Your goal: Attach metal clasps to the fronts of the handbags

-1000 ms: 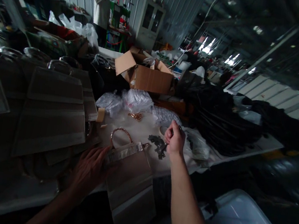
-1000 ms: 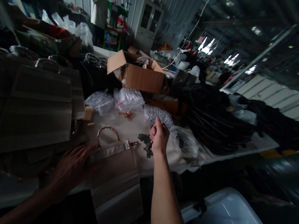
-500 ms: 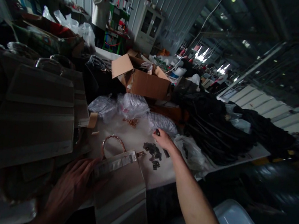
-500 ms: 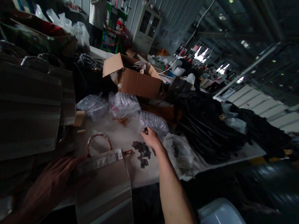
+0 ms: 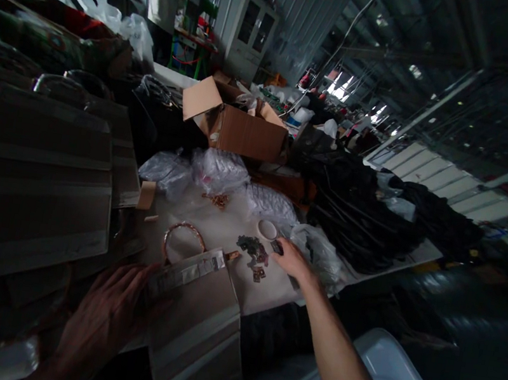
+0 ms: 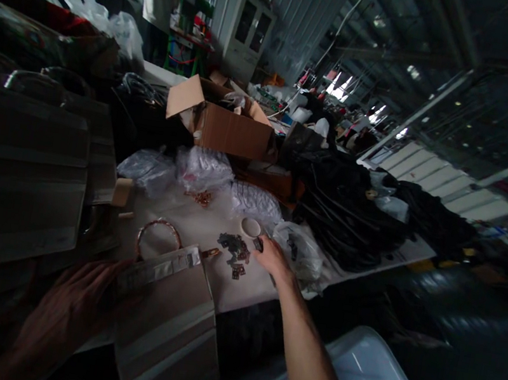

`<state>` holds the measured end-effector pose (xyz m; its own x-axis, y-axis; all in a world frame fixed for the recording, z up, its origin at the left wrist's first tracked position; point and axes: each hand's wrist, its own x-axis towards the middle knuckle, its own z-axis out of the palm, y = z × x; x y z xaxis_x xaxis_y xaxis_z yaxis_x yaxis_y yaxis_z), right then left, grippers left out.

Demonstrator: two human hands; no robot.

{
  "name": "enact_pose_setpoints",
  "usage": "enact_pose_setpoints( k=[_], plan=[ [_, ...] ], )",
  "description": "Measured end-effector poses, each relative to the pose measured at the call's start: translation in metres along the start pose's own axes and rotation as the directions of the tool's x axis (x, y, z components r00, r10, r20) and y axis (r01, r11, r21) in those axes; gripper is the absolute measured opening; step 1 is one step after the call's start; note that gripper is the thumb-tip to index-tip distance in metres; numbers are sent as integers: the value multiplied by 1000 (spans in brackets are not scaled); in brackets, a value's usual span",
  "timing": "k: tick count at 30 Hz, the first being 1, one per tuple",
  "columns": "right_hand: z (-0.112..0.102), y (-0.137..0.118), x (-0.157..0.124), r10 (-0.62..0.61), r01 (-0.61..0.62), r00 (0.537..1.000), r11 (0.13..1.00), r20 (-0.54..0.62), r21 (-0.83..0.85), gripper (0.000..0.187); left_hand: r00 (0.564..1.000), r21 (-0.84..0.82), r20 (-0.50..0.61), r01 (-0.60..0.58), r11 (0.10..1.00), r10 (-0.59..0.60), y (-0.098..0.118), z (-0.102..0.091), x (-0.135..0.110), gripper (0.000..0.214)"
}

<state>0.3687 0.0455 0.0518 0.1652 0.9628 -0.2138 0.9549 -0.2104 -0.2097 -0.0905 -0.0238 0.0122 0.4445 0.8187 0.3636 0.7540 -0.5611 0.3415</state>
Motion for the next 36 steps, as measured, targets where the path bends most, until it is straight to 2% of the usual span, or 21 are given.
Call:
enact_pose_setpoints(
  k=[6, 11, 14, 19, 21, 24, 26, 29, 32, 36],
  plan=[
    [5, -5, -3, 32, -36, 999, 994, -37, -106, 34, 1000, 8, -25, -2, 1000, 3, 5, -4, 4, 46],
    [12, -5, -3, 110, -112, 994, 983, -23, -142, 33, 999, 48, 22, 36, 998, -37, 10, -7, 3, 46],
    [20, -2, 1, 145, -154, 987, 974, -65, -169, 32, 997, 90, 65, 30, 996, -36, 12, -8, 5, 49],
    [27, 4, 3, 63, -96, 955, 990, -289, -102, 36, 993, 48, 117, 2, 999, -7, 12, -4, 29, 55],
    [26, 3, -1, -6, -17, 912, 998, -409, -54, 41, 994, 33, 109, -9, 999, 6, 11, -2, 43, 56],
    [21, -5, -15, -60, 144, 814, 984, -578, 102, 47, 993, 48, 114, 1, 999, -6, 8, 4, 61, 60],
    [19, -17, -30, -19, 248, 774, 928, -633, 276, 49, 988, 55, 146, 41, 998, -49, 6, 9, 68, 64],
    [18, -42, -63, 69, 335, 788, 786, -612, 520, 53, 980, 22, 169, 106, 994, -108, 5, 12, 68, 69],
    [25, -72, -98, 133, 345, 817, 668, -561, 660, 53, 991, -52, 99, 90, 995, -85, 7, 8, 60, 68],
    [40, -109, -126, 182, 331, 838, 580, -514, 744, 54, 999, -165, -28, 30, 986, -35, 12, -7, 45, 68]
  ],
)
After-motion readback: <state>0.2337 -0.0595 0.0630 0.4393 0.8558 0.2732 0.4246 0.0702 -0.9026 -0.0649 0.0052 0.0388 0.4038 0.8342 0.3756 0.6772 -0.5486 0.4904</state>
